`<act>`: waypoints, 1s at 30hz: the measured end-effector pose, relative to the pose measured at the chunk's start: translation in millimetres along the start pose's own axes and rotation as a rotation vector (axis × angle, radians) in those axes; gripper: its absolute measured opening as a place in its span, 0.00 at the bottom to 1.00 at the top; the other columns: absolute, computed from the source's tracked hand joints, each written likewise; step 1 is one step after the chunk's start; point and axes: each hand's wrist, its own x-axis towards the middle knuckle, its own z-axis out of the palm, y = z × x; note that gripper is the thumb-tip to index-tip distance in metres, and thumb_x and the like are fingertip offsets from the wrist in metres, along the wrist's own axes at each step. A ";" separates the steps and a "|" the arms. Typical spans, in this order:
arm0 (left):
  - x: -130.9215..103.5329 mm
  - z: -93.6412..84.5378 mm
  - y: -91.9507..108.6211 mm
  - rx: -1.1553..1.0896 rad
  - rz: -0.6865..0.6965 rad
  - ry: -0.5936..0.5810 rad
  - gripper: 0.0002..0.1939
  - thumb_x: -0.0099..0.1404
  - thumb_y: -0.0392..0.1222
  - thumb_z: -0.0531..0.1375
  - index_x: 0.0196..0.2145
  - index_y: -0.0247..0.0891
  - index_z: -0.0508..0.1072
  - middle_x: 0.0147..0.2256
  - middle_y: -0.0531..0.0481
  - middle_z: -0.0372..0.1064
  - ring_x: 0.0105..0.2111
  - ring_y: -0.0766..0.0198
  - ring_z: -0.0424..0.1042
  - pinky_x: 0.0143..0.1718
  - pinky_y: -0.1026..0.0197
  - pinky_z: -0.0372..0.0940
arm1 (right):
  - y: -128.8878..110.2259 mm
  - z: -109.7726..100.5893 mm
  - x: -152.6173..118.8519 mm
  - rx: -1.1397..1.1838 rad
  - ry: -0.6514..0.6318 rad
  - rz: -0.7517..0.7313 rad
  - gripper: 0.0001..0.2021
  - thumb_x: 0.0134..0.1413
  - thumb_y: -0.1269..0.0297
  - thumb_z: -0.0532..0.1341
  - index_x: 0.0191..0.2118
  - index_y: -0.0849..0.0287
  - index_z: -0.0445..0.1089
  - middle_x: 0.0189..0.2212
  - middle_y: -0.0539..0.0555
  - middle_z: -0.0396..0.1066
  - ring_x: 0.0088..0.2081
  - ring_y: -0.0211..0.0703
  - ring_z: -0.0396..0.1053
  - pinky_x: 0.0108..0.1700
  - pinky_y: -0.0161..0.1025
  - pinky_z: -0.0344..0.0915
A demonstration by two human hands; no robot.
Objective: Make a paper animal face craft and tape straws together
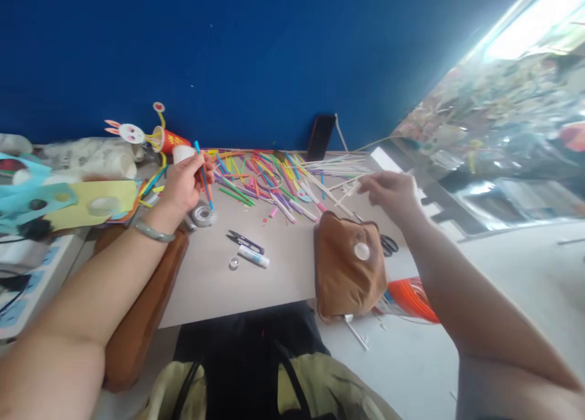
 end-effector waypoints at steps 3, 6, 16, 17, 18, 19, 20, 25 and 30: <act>7.5 -3.2 8.2 -0.061 0.017 0.027 0.06 0.63 0.37 0.63 0.28 0.35 0.73 0.22 0.53 0.69 0.20 0.73 0.66 0.21 0.70 0.63 | 9.1 38.2 -10.9 -0.130 -0.299 -0.148 0.08 0.52 0.62 0.63 0.26 0.59 0.75 0.16 0.49 0.69 0.17 0.34 0.60 0.24 0.36 0.56; 13.9 -7.9 10.8 -0.083 -0.015 0.037 0.07 0.63 0.38 0.63 0.28 0.34 0.72 0.21 0.54 0.68 0.19 0.74 0.66 0.20 0.72 0.61 | -3.7 84.6 -21.1 -0.307 -0.596 -0.410 0.06 0.52 0.64 0.63 0.32 0.57 0.78 0.23 0.51 0.75 0.23 0.38 0.68 0.31 0.37 0.61; 15.3 -9.7 -0.3 -0.127 -0.079 -0.084 0.04 0.62 0.34 0.61 0.30 0.31 0.71 0.21 0.54 0.67 0.19 0.75 0.64 0.20 0.72 0.61 | -96.5 226.0 -41.3 -0.561 -0.841 -0.908 0.20 0.62 0.67 0.56 0.58 0.51 0.69 0.43 0.56 0.73 0.37 0.44 0.71 0.33 0.37 0.56; 15.5 -9.9 0.4 -0.122 -0.081 -0.084 0.04 0.62 0.35 0.62 0.30 0.32 0.71 0.22 0.54 0.67 0.19 0.75 0.64 0.20 0.72 0.60 | -100.7 235.1 -40.9 -0.578 -0.850 -0.923 0.21 0.61 0.67 0.57 0.59 0.50 0.68 0.44 0.56 0.72 0.37 0.44 0.70 0.33 0.37 0.55; 15.8 -10.5 1.2 -0.117 -0.084 -0.082 0.04 0.61 0.35 0.63 0.31 0.32 0.71 0.22 0.55 0.67 0.19 0.76 0.64 0.20 0.72 0.60 | -103.5 242.7 -39.8 -0.591 -0.856 -0.927 0.21 0.61 0.67 0.57 0.59 0.50 0.68 0.44 0.56 0.70 0.38 0.44 0.69 0.33 0.37 0.55; 16.3 -11.3 2.1 -0.114 -0.083 -0.082 0.05 0.61 0.36 0.63 0.31 0.32 0.71 0.22 0.55 0.67 0.19 0.76 0.64 0.21 0.72 0.60 | -104.7 248.8 -38.0 -0.596 -0.864 -0.924 0.20 0.61 0.67 0.57 0.58 0.50 0.68 0.45 0.57 0.69 0.38 0.44 0.68 0.34 0.37 0.55; 16.7 -12.2 2.9 -0.114 -0.079 -0.083 0.05 0.60 0.37 0.64 0.31 0.33 0.71 0.22 0.56 0.66 0.19 0.76 0.64 0.21 0.72 0.60 | -104.5 253.1 -35.4 -0.594 -0.874 -0.912 0.19 0.61 0.66 0.58 0.57 0.51 0.69 0.45 0.57 0.68 0.38 0.44 0.68 0.34 0.37 0.55; 17.0 -15.4 3.4 -0.128 -0.058 -0.080 0.06 0.60 0.38 0.65 0.32 0.33 0.72 0.22 0.56 0.67 0.19 0.76 0.65 0.21 0.72 0.61 | -85.5 249.8 -15.9 -0.334 -0.844 -0.738 0.11 0.59 0.67 0.60 0.48 0.58 0.71 0.42 0.57 0.67 0.34 0.40 0.65 0.38 0.37 0.59; 15.3 -13.4 -0.4 -0.126 -0.068 -0.121 0.08 0.61 0.41 0.66 0.32 0.33 0.72 0.23 0.54 0.68 0.20 0.75 0.66 0.21 0.71 0.62 | -62.7 230.4 -8.9 0.476 -0.760 -0.316 0.14 0.57 0.55 0.61 0.44 0.57 0.64 0.34 0.51 0.68 0.29 0.36 0.66 0.34 0.36 0.63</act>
